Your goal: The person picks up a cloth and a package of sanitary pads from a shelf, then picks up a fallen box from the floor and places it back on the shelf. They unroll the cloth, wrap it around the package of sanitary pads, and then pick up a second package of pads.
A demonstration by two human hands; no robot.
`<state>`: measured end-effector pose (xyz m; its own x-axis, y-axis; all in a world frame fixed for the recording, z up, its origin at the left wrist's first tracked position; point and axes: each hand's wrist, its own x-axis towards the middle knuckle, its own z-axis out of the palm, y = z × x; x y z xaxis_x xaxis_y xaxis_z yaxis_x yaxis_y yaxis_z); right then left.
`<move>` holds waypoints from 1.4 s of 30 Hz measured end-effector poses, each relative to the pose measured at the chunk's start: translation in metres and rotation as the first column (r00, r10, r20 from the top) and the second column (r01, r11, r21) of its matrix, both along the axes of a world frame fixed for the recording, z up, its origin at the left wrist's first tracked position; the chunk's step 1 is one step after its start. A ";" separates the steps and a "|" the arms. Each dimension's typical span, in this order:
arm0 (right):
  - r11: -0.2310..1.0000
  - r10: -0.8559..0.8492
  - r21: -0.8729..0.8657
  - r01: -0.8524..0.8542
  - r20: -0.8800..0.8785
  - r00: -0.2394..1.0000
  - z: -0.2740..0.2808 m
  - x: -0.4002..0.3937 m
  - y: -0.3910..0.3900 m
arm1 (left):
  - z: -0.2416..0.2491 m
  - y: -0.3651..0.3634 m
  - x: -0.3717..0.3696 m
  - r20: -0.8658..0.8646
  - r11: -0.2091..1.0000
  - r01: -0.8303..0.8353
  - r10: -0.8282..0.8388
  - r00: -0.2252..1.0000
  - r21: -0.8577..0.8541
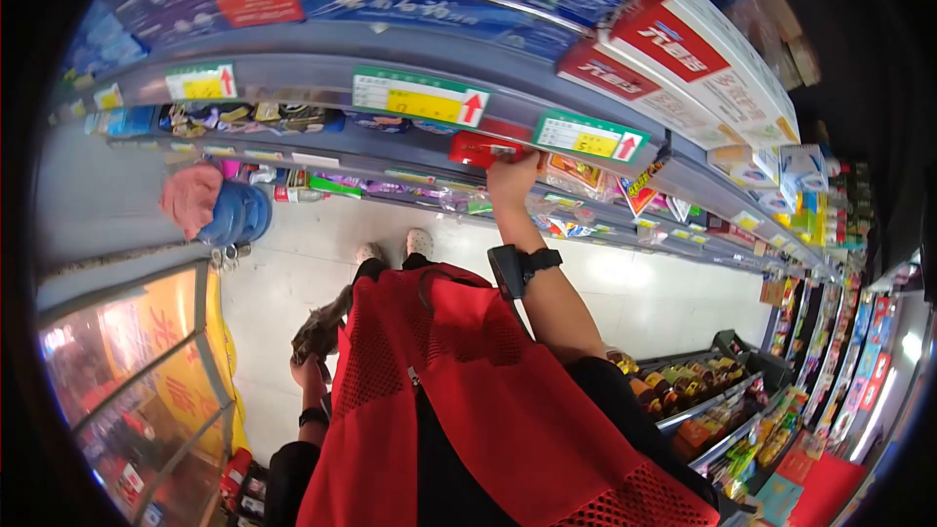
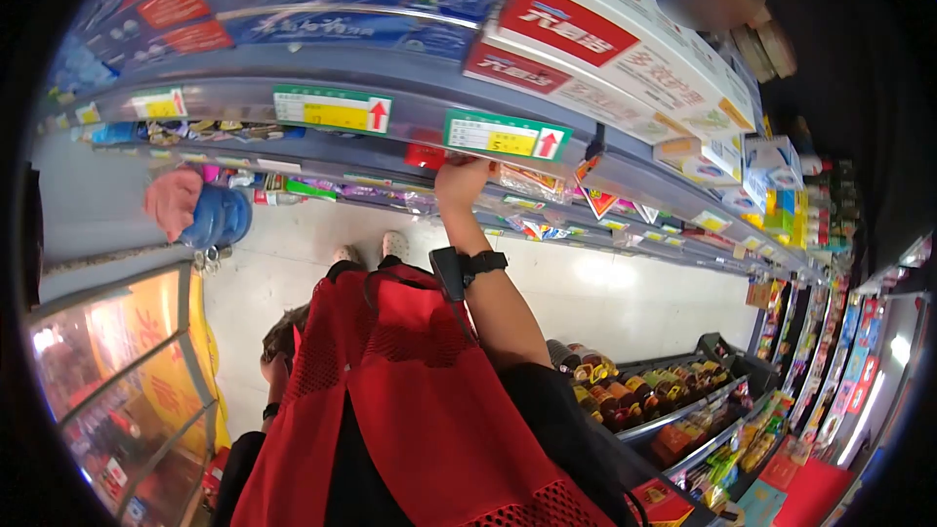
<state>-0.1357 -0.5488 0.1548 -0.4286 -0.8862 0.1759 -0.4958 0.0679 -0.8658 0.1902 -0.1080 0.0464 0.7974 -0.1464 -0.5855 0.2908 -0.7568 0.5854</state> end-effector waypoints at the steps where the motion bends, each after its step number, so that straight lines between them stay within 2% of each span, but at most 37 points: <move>1: 0.989 -0.026 -0.144 -0.019 -0.307 0.951 0.009 -0.004 0.004 | -0.001 0.003 0.003 0.017 1.000 0.011 -0.011 1.000 0.027; 2: 0.962 -0.099 -0.264 -0.074 -0.584 0.805 0.018 -0.012 0.009 | -0.002 0.004 0.005 0.030 0.998 0.027 -0.029 0.999 0.052; 3: 0.996 0.016 -0.081 -0.049 -0.373 0.928 0.024 -0.020 0.020 | -0.003 0.005 0.005 -0.024 1.000 -0.010 0.010 1.000 -0.012; 5: 0.997 0.056 0.062 -0.047 -0.154 0.986 0.063 -0.039 0.041 | -0.005 0.010 0.010 -0.139 0.986 -0.102 0.084 0.987 -0.131; 6: 0.990 0.065 0.128 -0.060 -0.034 0.997 0.081 -0.053 0.047 | -0.021 0.025 0.020 -0.056 0.998 -0.004 0.001 0.998 -0.057; 7: 0.986 -0.024 0.163 0.037 -0.080 0.997 0.093 -0.075 0.051 | -0.038 0.037 0.030 0.022 0.996 0.089 -0.089 0.996 0.023; 8: 0.992 -0.097 0.055 0.117 -0.278 0.956 0.086 -0.109 0.053 | -0.053 0.044 0.039 0.095 0.979 0.172 -0.182 0.979 0.107; 9: 0.983 -0.181 -0.060 0.173 -0.456 0.871 0.083 -0.139 0.053 | -0.052 0.040 0.042 0.101 0.972 0.193 -0.208 0.973 0.135; 11: 0.986 -0.160 -0.087 0.141 -0.723 0.673 0.085 -0.191 0.052 | -0.048 0.034 0.050 0.120 0.953 0.230 -0.256 0.959 0.195; 14: 0.993 0.104 0.116 -0.019 -0.790 0.605 0.070 -0.238 0.053 | -0.052 0.017 0.066 0.122 0.952 0.242 -0.267 0.956 0.189; 15: 0.991 0.133 0.121 -0.059 -0.805 0.578 0.065 -0.247 0.053 | -0.045 0.007 0.067 0.026 0.973 0.198 -0.203 0.979 0.114; 17: 0.994 0.103 0.068 -0.082 -0.816 0.569 0.053 -0.260 0.050 | -0.022 -0.020 0.069 -0.179 0.996 0.084 -0.085 0.980 -0.012; 19: 0.996 0.033 -0.017 -0.087 -0.836 0.548 0.052 -0.260 0.051 | -0.022 -0.036 0.072 -0.146 0.987 0.114 -0.129 0.981 -0.110; 20: 0.996 0.024 -0.030 -0.085 -0.824 0.566 0.052 -0.261 0.052 | -0.021 -0.043 0.075 -0.127 0.979 0.130 -0.151 0.980 -0.157; 21: 0.996 0.015 -0.041 -0.083 -0.812 0.583 0.053 -0.261 0.054 | -0.038 -0.043 0.081 -0.022 0.972 0.153 -0.160 0.987 -0.179; 22: 0.995 0.009 -0.050 -0.082 -0.799 0.601 0.053 -0.261 0.055 | -0.027 -0.051 0.077 -0.007 0.976 0.154 -0.157 0.988 -0.151; 23: 0.980 -0.077 -0.170 -0.102 -0.802 0.593 0.054 -0.263 0.055 | -0.018 -0.061 0.071 0.011 0.981 0.152 -0.152 0.988 -0.122; 24: 0.985 -0.141 -0.174 0.010 -0.766 0.627 0.061 -0.258 0.059 | 0.003 -0.078 0.059 0.031 0.985 0.148 -0.146 0.989 -0.093; 25: 0.978 -0.207 -0.171 0.119 -0.728 0.654 0.073 -0.250 0.063 | 0.038 -0.097 0.042 0.060 0.972 0.233 -0.235 0.970 0.044; 26: 0.961 -0.273 -0.161 0.226 -0.689 0.672 0.083 -0.242 0.066 | 0.040 -0.100 0.041 0.065 0.965 0.260 -0.263 0.963 0.041; 27: 0.901 -0.428 -0.362 0.238 -0.664 0.613 0.087 -0.235 0.067 | 0.036 -0.099 0.044 0.083 0.960 0.280 -0.280 0.956 0.006; 30: 0.835 -0.527 -0.378 0.399 -0.344 0.777 0.108 -0.199 0.068 | 0.023 -0.099 0.054 0.095 0.944 0.329 -0.328 0.940 -0.003; 32: 0.832 -0.467 -0.475 0.284 -0.325 0.822 0.113 -0.166 0.064 | 0.003 -0.091 0.069 0.175 0.914 0.401 -0.406 0.897 0.064; 34: 0.831 -0.385 -0.538 0.139 -0.377 0.843 0.105 -0.135 0.055 | 0.042 -0.107 0.043 0.115 0.921 0.388 -0.390 0.914 0.044; 36: 0.909 -0.155 -0.411 -0.070 -0.490 0.858 0.099 -0.095 0.047 | 0.031 -0.101 0.045 0.138 0.933 0.355 -0.360 0.923 0.060; 38: 0.916 0.120 -0.212 -0.340 -0.664 0.738 0.072 -0.065 0.028 | 0.025 -0.097 0.048 0.116 0.938 0.346 -0.348 0.930 0.034; 39: 0.900 0.148 -0.192 -0.390 -0.708 0.691 0.056 -0.049 0.021 | 0.035 -0.098 0.039 0.097 0.960 0.281 -0.279 0.955 -0.008; 41: 0.864 0.193 -0.145 -0.482 -0.789 0.583 0.025 -0.025 0.009 | 0.022 -0.081 0.051 0.110 0.951 0.307 -0.303 0.947 -0.023; 42: 0.885 0.231 -0.079 -0.459 -0.781 0.580 0.015 -0.020 0.008 | 0.016 -0.076 0.056 0.115 0.947 0.319 -0.314 0.942 -0.031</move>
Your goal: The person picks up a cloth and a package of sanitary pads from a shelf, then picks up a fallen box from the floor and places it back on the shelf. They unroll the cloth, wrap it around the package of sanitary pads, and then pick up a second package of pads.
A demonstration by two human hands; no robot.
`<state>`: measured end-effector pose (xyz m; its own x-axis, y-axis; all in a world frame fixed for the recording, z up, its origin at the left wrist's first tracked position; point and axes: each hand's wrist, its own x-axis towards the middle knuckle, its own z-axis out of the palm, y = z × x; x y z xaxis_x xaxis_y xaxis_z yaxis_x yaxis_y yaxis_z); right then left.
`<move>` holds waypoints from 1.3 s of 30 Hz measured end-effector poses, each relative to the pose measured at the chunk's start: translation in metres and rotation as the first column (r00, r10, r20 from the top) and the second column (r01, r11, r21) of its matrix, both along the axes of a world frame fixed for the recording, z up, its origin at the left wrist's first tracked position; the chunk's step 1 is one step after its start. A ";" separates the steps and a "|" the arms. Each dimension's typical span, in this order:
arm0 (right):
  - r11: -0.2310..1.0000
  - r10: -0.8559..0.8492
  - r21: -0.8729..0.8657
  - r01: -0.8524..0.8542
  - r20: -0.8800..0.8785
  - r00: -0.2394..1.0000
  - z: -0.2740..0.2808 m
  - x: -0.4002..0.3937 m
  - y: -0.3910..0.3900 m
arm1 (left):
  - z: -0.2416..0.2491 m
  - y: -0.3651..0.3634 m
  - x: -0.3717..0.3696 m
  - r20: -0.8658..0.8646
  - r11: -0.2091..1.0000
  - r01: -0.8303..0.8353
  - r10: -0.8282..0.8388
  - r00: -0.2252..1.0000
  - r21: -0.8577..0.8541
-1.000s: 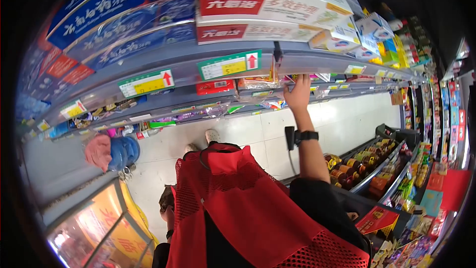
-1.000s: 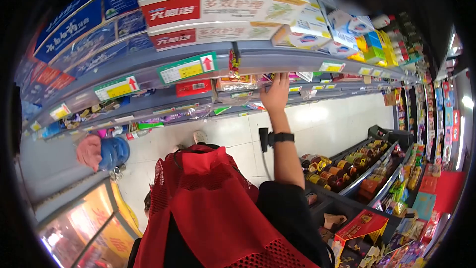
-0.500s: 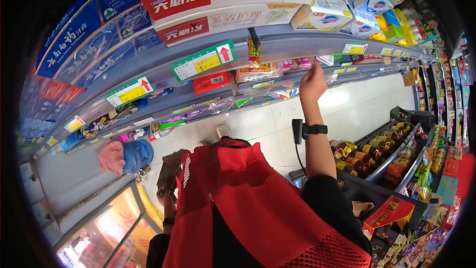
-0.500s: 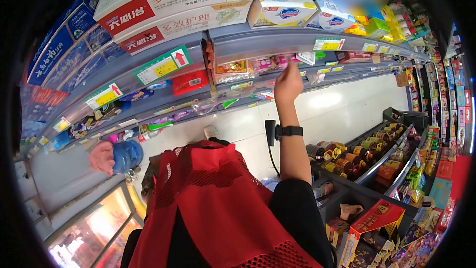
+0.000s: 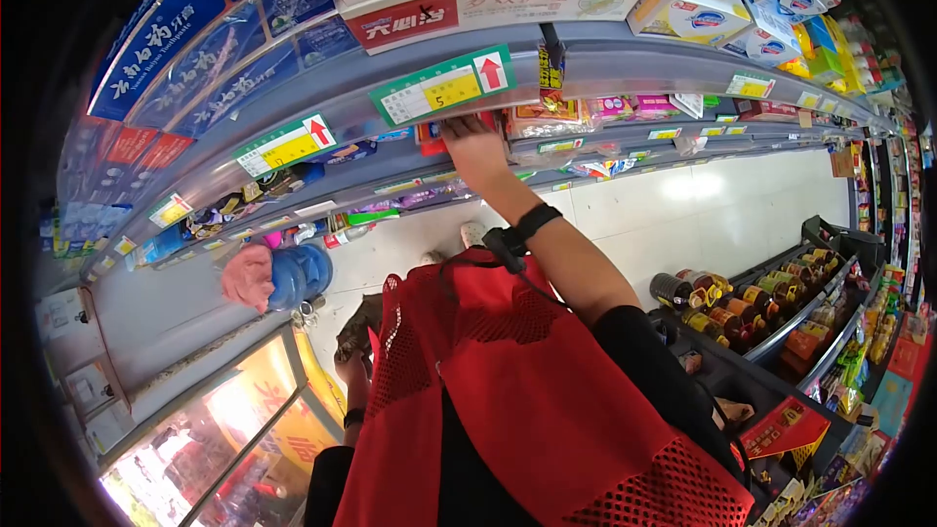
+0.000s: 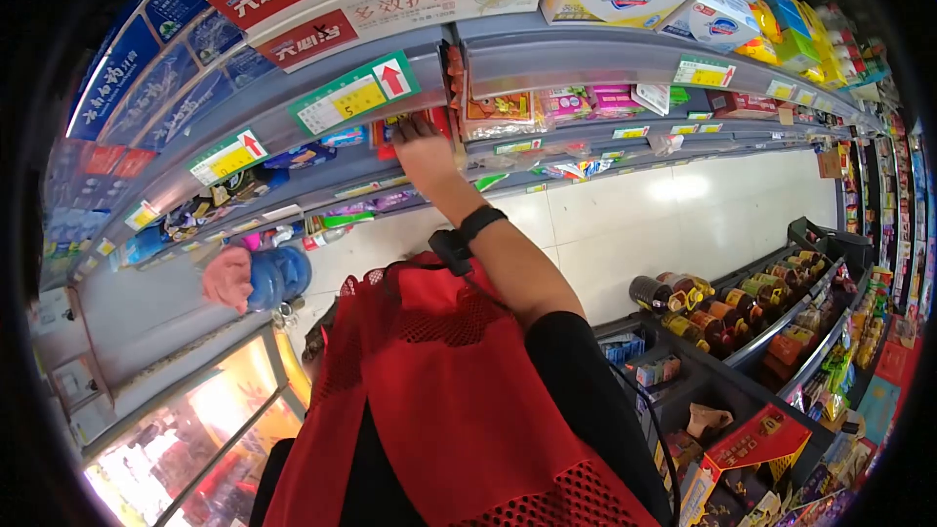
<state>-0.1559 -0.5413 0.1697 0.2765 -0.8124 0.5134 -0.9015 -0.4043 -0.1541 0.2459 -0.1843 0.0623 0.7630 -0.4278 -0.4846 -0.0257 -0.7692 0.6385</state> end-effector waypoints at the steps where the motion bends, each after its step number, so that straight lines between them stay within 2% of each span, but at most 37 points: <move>1: 0.997 -0.026 0.070 0.027 -0.015 1.000 -0.006 0.004 0.000 | 0.013 0.000 -0.008 -0.058 1.000 -0.025 0.025 0.998 0.004; 3: 0.986 -0.048 0.159 0.050 -0.017 0.999 -0.014 0.004 0.002 | 0.002 0.015 -0.004 -0.009 0.997 -0.025 0.025 1.000 0.067; 6: 0.989 -0.033 0.145 0.037 -0.025 0.999 -0.015 -0.003 0.006 | -0.032 0.062 0.013 0.064 0.986 -0.023 0.012 0.998 0.163; 9: 0.994 0.047 0.100 -0.053 0.070 0.996 0.006 -0.009 0.013 | -0.045 0.086 0.019 0.113 0.970 -0.022 -0.005 0.994 0.241; 12: 0.996 0.059 0.055 -0.075 0.256 0.965 0.049 -0.032 0.023 | -0.047 0.087 0.020 0.115 0.961 -0.027 -0.005 0.993 0.276; 15: 0.977 -0.206 -0.006 0.213 0.229 0.952 0.073 -0.081 0.018 | -0.047 0.082 0.024 0.108 0.959 -0.024 -0.007 0.994 0.282; 18: 0.890 -0.447 -0.021 0.456 0.169 0.879 0.040 -0.123 -0.001 | -0.045 0.070 0.031 0.085 0.965 -0.002 -0.021 0.996 0.263; 21: 0.711 -0.700 0.171 0.682 0.083 0.710 0.041 -0.120 -0.008 | -0.033 0.045 0.028 -0.030 0.973 -0.045 0.053 0.998 0.225; 24: 0.640 -0.758 0.366 0.675 0.159 0.633 0.026 -0.123 -0.034 | -0.051 0.042 0.042 0.184 0.968 0.147 -0.185 0.965 0.202; 26: 0.665 -0.703 0.489 0.564 0.156 0.694 0.016 -0.138 -0.045 | -0.049 0.037 0.048 0.184 0.968 0.168 -0.202 0.962 0.188; 28: 0.745 -0.598 0.486 0.457 0.183 0.781 0.005 -0.155 -0.056 | -0.047 0.026 0.048 0.181 0.968 0.182 -0.213 0.960 0.172; 31: 0.908 -0.357 0.307 0.285 0.210 0.910 0.002 -0.170 -0.067 | -0.040 0.012 0.044 0.147 0.979 0.165 -0.182 0.972 0.123; 33: 0.941 -0.284 0.252 0.228 0.215 0.934 0.008 -0.175 -0.063 | -0.034 0.009 0.036 0.077 0.993 0.100 -0.104 0.992 0.065; 36: 0.952 -0.254 0.239 0.190 0.273 0.928 0.039 -0.172 -0.049 | -0.012 -0.001 0.022 0.059 0.992 0.094 -0.098 0.993 0.081; 39: 0.963 -0.222 0.227 0.144 0.372 0.901 0.064 -0.151 -0.045 | -0.025 0.004 0.032 0.013 0.991 0.105 -0.107 0.994 0.077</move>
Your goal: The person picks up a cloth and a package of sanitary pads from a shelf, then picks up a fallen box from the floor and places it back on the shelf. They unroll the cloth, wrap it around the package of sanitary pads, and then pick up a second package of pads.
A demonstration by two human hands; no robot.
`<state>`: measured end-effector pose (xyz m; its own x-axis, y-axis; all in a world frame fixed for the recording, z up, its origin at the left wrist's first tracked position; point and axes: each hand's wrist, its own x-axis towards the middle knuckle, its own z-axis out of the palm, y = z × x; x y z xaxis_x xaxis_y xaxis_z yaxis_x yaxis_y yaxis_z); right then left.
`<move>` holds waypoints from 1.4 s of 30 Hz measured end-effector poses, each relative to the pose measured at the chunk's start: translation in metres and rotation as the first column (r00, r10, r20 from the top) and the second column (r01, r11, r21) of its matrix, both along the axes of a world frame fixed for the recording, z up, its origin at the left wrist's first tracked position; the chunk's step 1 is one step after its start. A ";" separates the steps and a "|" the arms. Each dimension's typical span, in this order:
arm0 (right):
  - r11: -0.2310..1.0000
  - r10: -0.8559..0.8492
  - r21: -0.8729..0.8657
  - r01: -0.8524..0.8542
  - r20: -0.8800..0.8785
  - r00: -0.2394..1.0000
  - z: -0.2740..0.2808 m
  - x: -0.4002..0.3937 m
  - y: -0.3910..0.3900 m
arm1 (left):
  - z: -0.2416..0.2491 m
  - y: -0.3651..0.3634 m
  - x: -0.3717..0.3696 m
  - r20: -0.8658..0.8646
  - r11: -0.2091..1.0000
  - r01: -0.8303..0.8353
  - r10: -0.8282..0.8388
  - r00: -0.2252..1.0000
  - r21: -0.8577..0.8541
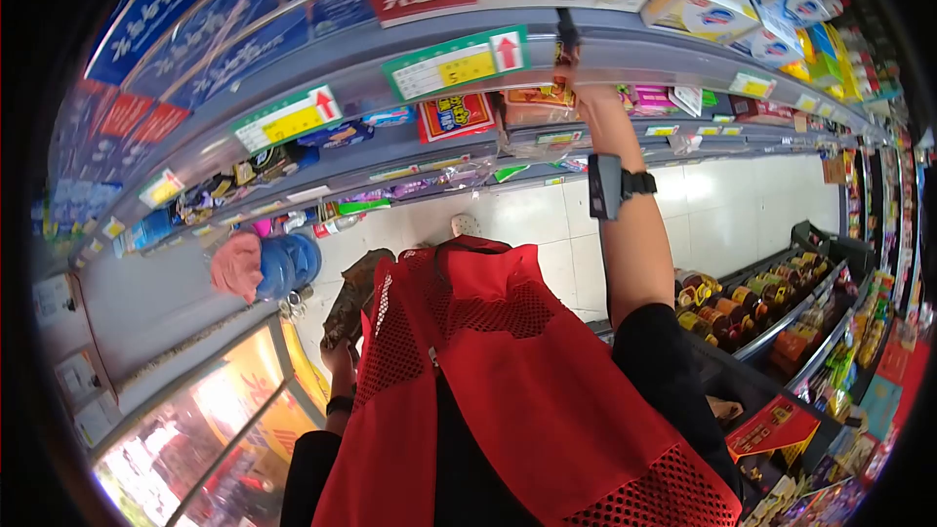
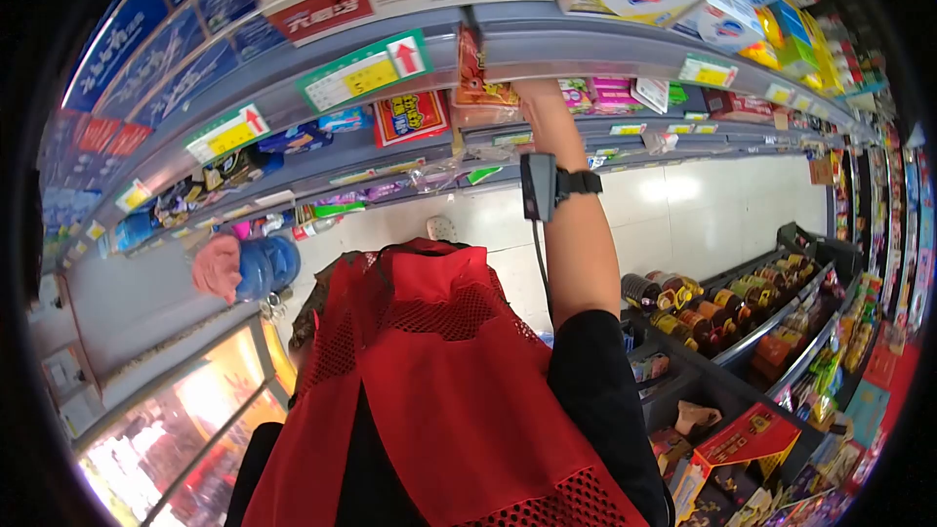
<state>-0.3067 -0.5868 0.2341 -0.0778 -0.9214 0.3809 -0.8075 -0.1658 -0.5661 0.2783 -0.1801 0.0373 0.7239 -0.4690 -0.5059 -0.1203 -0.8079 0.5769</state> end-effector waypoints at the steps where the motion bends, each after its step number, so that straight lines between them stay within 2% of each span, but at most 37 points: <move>1: 1.000 0.013 -0.007 -0.013 0.032 0.999 0.006 0.011 0.000 | 0.006 -0.005 -0.007 -0.022 1.000 0.007 -0.007 1.000 -0.003; 2: 1.000 0.025 -0.009 -0.025 0.063 0.998 0.011 0.025 0.000 | 0.016 -0.006 -0.013 -0.060 1.000 -0.002 0.004 0.998 0.031; 4: 0.999 0.052 0.001 -0.052 0.105 0.993 0.011 0.058 -0.003 | 0.049 -0.017 -0.042 0.004 0.999 -0.012 0.012 1.000 0.038; 7: 0.997 0.065 0.027 -0.067 0.088 0.994 -0.007 0.106 -0.007 | 0.048 -0.010 -0.053 0.015 0.998 -0.061 0.061 0.998 0.029; 11: 0.998 0.047 0.042 -0.045 -0.029 0.998 -0.041 0.144 -0.012 | 0.021 0.022 -0.055 -0.052 0.985 -0.172 0.170 0.984 -0.024; 14: 0.996 0.018 0.094 -0.005 -0.136 0.991 -0.045 0.155 -0.005 | 0.023 0.041 -0.069 -0.091 0.964 -0.262 0.257 0.962 -0.046; 16: 0.968 0.032 0.247 0.051 -0.323 0.946 -0.019 0.163 0.009 | 0.011 0.066 -0.075 -0.064 0.958 -0.286 0.285 0.956 0.000; 19: 0.989 0.034 0.147 0.028 -0.398 0.917 -0.008 0.164 0.026 | -0.008 0.091 -0.078 -0.141 0.930 -0.360 0.367 0.919 0.077; 20: 0.959 0.088 0.280 0.052 -0.465 0.881 -0.006 0.167 0.026 | -0.010 0.095 -0.082 -0.168 0.915 -0.397 0.403 0.899 0.068; 23: 0.977 0.209 0.125 -0.171 -0.446 0.870 -0.053 0.159 0.026 | -0.021 0.100 -0.090 -0.165 0.906 -0.424 0.420 0.892 0.014; 26: 0.978 0.205 0.119 -0.169 -0.480 0.853 -0.048 0.166 0.029 | -0.036 0.102 -0.093 -0.187 0.902 -0.431 0.420 0.888 -0.018; 29: 0.974 0.207 0.020 -0.227 -0.497 0.843 -0.055 0.162 0.028 | -0.041 0.098 -0.100 -0.147 0.913 -0.407 0.397 0.906 -0.040; 32: 0.959 0.257 -0.021 -0.281 -0.349 0.901 -0.030 0.140 0.035 | -0.050 0.105 -0.106 -0.146 0.896 -0.442 0.432 0.890 -0.046; 34: 0.944 0.266 -0.087 -0.319 -0.372 0.889 -0.010 0.108 0.040 | -0.059 0.113 -0.111 -0.115 0.886 -0.461 0.453 0.884 -0.056; 35: 0.948 0.267 -0.073 -0.310 -0.350 0.898 -0.002 0.088 0.045 | -0.057 0.114 -0.114 -0.094 0.891 -0.454 0.452 0.887 -0.003; 36: 0.952 0.266 -0.056 -0.300 -0.330 0.906 0.004 0.063 0.049 | -0.065 0.122 -0.116 -0.111 0.881 -0.473 0.470 0.875 0.000; 38: 0.978 0.058 -0.161 -0.133 -0.402 0.914 -0.012 -0.009 0.048 | -0.075 0.136 -0.118 -0.178 0.847 -0.530 0.527 0.831 0.029; 39: 0.993 -0.088 -0.104 0.063 -0.262 0.961 -0.018 -0.042 0.049 | -0.062 0.129 -0.125 -0.120 0.851 -0.525 0.520 0.845 -0.006; 40: 0.971 -0.236 -0.086 0.223 -0.218 0.947 -0.019 -0.067 0.049 | -0.064 0.133 -0.126 -0.132 0.842 -0.539 0.534 0.835 -0.004; 42: 0.933 -0.350 -0.030 0.359 -0.309 0.884 -0.021 -0.128 0.048 | -0.070 0.141 -0.129 -0.126 0.835 -0.550 0.544 0.830 -0.022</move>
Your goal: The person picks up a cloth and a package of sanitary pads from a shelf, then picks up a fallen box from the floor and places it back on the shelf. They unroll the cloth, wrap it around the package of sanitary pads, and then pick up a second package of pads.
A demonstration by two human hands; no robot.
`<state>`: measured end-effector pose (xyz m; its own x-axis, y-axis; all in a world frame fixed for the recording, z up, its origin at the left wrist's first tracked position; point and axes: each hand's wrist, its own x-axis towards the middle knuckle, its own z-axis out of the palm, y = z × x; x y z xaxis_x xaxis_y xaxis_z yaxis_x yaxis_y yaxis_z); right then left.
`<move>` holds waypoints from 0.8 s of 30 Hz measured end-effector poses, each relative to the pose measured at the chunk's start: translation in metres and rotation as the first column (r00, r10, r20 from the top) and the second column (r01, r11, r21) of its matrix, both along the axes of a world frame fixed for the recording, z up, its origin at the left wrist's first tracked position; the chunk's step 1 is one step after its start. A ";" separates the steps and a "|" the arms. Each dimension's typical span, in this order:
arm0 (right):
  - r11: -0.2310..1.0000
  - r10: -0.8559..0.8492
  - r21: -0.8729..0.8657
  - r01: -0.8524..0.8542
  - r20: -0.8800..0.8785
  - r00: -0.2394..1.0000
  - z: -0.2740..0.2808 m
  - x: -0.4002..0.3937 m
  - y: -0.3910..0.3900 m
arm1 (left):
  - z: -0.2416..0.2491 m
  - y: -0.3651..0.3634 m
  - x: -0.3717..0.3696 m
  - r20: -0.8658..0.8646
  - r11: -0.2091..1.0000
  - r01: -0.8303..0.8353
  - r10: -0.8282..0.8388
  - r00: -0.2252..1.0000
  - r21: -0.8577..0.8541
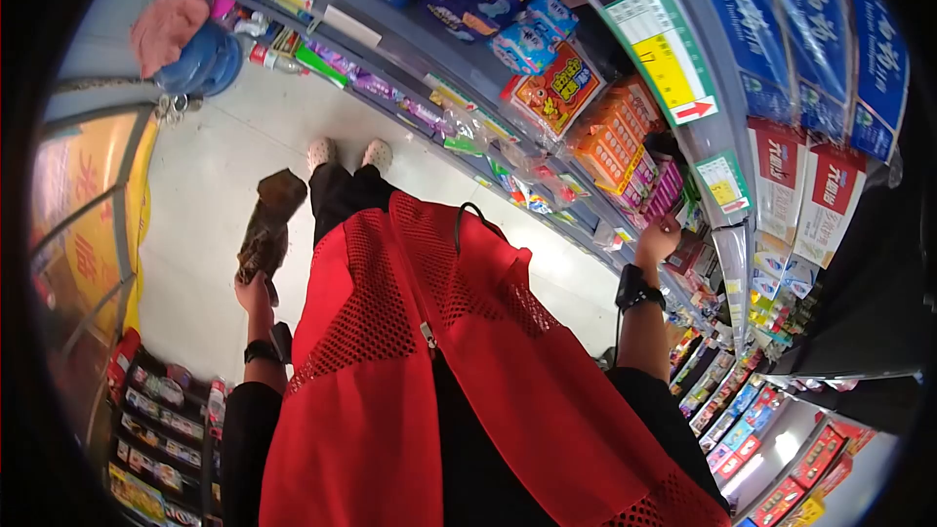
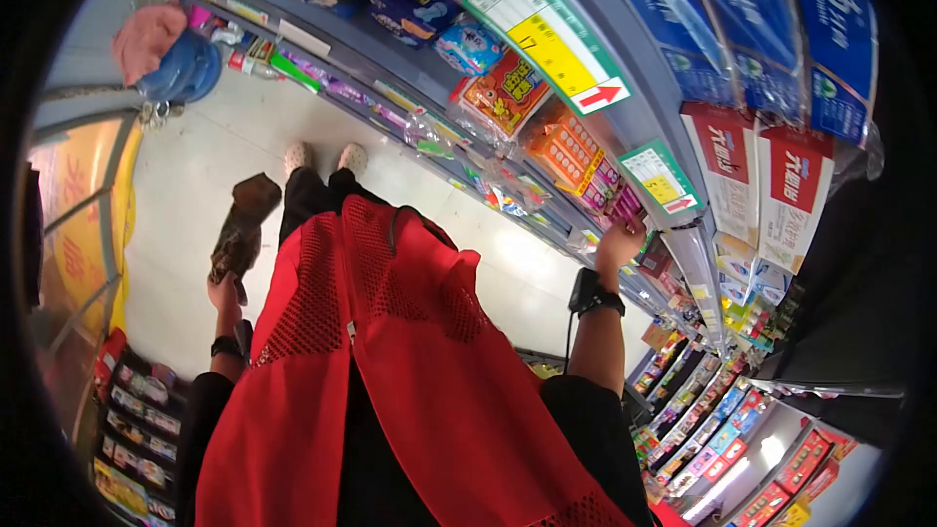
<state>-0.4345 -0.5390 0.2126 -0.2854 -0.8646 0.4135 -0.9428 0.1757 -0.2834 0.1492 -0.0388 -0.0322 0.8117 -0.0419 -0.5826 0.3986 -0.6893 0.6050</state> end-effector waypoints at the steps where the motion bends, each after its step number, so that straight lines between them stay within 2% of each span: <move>1: 0.989 -0.126 0.058 0.136 -0.151 0.980 -0.013 -0.049 -0.003 | 0.002 0.001 -0.001 0.003 1.000 -0.004 0.004 1.000 0.012; 3: 0.914 -0.326 0.196 0.356 -0.168 0.930 -0.006 -0.071 -0.005 | 0.009 0.000 -0.003 -0.022 0.999 -0.031 0.032 0.999 0.015; 5: 0.894 -0.324 0.288 0.344 -0.117 0.939 -0.016 -0.113 -0.012 | 0.015 0.001 -0.003 -0.040 1.000 -0.024 0.024 0.999 -0.008; 6: 0.884 -0.278 0.379 0.273 -0.044 0.960 -0.039 -0.169 -0.022 | 0.019 0.002 -0.001 -0.046 1.000 -0.019 0.018 0.999 -0.019; 7: 0.835 -0.413 0.454 0.312 0.140 0.900 -0.038 -0.156 -0.023 | 0.026 0.002 0.000 -0.028 1.000 -0.008 0.008 1.000 0.008; 9: 0.717 -0.658 0.610 0.337 0.435 0.615 -0.030 -0.136 -0.022 | 0.037 -0.002 0.004 0.002 0.998 0.029 -0.029 1.000 0.055; 11: 0.830 -0.378 0.517 0.207 0.251 0.891 -0.075 -0.211 -0.039 | 0.042 0.003 0.011 0.002 0.999 0.014 -0.014 1.000 0.037; 12: 0.801 -0.357 0.511 0.311 -0.009 0.934 -0.059 -0.181 -0.039 | 0.043 0.004 0.014 0.001 1.000 0.009 -0.009 1.000 0.025; 13: 0.773 -0.317 0.482 0.412 -0.269 0.909 -0.035 -0.134 -0.035 | 0.046 0.003 0.016 0.003 1.000 0.010 -0.010 1.000 0.027; 14: 0.777 -0.395 0.462 0.428 -0.171 0.902 -0.007 -0.082 -0.027 | 0.049 0.002 0.018 0.007 1.000 0.007 -0.007 1.000 0.031; 19: 0.867 -0.338 0.344 0.360 -0.127 0.933 -0.001 -0.055 -0.022 | 0.066 -0.016 0.027 -0.052 0.999 0.013 -0.010 0.999 0.048; 24: 0.863 -0.314 0.354 0.359 -0.181 0.932 0.004 -0.053 -0.024 | 0.058 -0.023 0.036 -0.034 0.999 0.036 -0.036 0.999 0.001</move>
